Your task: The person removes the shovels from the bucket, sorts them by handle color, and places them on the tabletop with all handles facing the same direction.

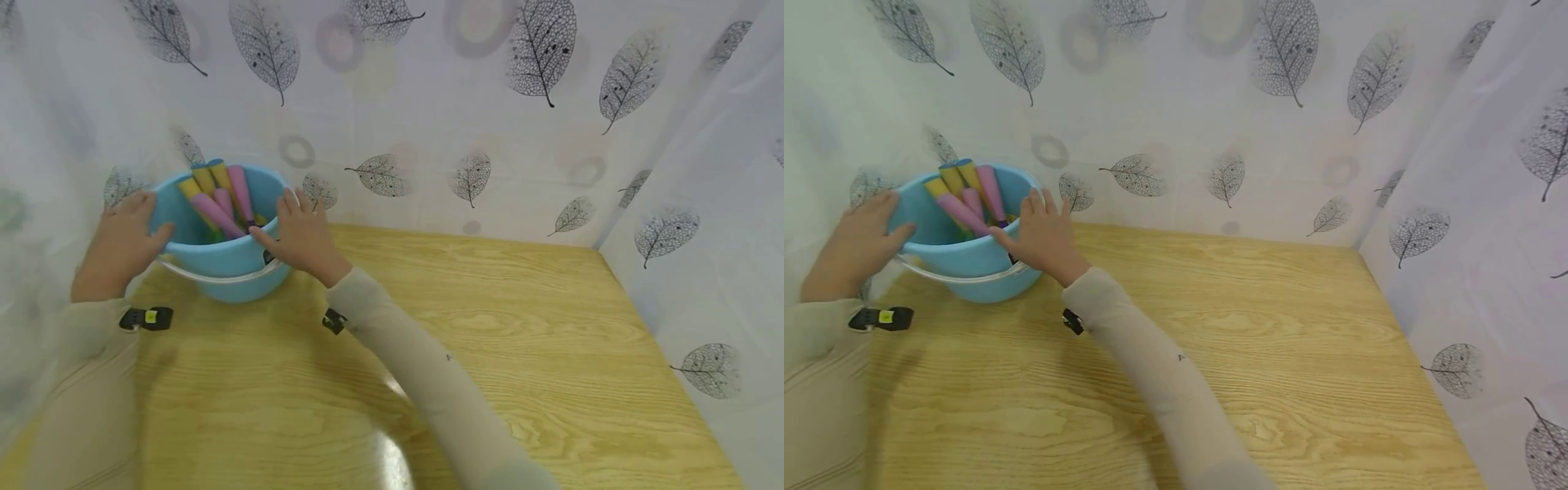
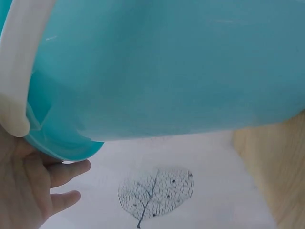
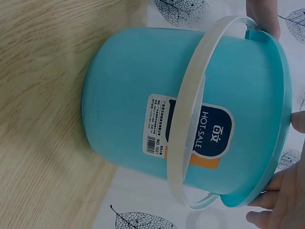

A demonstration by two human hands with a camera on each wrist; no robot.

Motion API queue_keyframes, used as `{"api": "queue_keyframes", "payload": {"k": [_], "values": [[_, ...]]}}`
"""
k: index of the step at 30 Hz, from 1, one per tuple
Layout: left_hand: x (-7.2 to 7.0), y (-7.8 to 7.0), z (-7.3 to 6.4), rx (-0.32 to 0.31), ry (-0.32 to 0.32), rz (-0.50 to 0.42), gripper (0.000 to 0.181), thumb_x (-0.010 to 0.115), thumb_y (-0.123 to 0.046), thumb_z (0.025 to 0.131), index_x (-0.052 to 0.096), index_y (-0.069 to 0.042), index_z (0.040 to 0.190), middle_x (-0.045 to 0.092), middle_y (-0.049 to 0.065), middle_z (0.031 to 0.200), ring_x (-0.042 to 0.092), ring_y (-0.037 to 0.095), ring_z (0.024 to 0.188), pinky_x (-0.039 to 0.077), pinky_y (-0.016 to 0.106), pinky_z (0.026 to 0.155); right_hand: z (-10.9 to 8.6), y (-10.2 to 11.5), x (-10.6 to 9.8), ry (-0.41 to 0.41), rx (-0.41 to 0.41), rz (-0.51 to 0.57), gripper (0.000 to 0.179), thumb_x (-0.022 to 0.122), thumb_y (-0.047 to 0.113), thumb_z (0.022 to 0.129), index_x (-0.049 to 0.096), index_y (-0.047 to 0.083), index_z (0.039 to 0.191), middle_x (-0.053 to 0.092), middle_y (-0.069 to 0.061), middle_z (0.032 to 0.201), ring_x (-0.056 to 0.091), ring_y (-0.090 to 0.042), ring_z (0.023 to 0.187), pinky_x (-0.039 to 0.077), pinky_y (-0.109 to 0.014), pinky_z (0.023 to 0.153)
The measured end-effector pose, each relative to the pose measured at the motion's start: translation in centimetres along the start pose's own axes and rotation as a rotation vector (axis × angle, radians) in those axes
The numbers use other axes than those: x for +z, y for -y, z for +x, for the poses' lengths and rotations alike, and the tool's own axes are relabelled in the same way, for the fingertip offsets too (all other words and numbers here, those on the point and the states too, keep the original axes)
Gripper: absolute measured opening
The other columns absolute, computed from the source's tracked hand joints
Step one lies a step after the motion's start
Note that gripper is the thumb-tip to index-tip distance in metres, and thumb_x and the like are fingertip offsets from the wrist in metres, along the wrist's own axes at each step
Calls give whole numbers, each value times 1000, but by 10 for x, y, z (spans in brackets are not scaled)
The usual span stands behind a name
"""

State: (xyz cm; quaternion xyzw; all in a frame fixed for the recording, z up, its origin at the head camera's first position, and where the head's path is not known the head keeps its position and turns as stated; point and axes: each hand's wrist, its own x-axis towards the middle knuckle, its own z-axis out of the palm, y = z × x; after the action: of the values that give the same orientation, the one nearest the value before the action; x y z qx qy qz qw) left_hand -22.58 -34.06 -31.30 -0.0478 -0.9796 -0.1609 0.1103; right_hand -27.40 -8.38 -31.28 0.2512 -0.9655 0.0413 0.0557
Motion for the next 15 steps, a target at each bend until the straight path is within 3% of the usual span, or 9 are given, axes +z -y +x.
{"api": "queue_keyframes", "payload": {"k": [8,15], "values": [[9,-16,0,-20,0,-6,66,30,-32,99,11,11,146,12,36,150,9,52,139,3,66,112,-9,-19,-1,-1,-8,23,79,24,65,93,22,11,150,15,-3,159,7,-22,148,8,-51,119],[13,-34,-1,14,-4,13,65,32,-28,98,16,15,143,18,39,146,13,53,137,5,66,111,-21,-34,-2,-7,-24,28,78,25,64,93,22,10,150,15,-5,159,10,-23,148,6,-51,119]]}}
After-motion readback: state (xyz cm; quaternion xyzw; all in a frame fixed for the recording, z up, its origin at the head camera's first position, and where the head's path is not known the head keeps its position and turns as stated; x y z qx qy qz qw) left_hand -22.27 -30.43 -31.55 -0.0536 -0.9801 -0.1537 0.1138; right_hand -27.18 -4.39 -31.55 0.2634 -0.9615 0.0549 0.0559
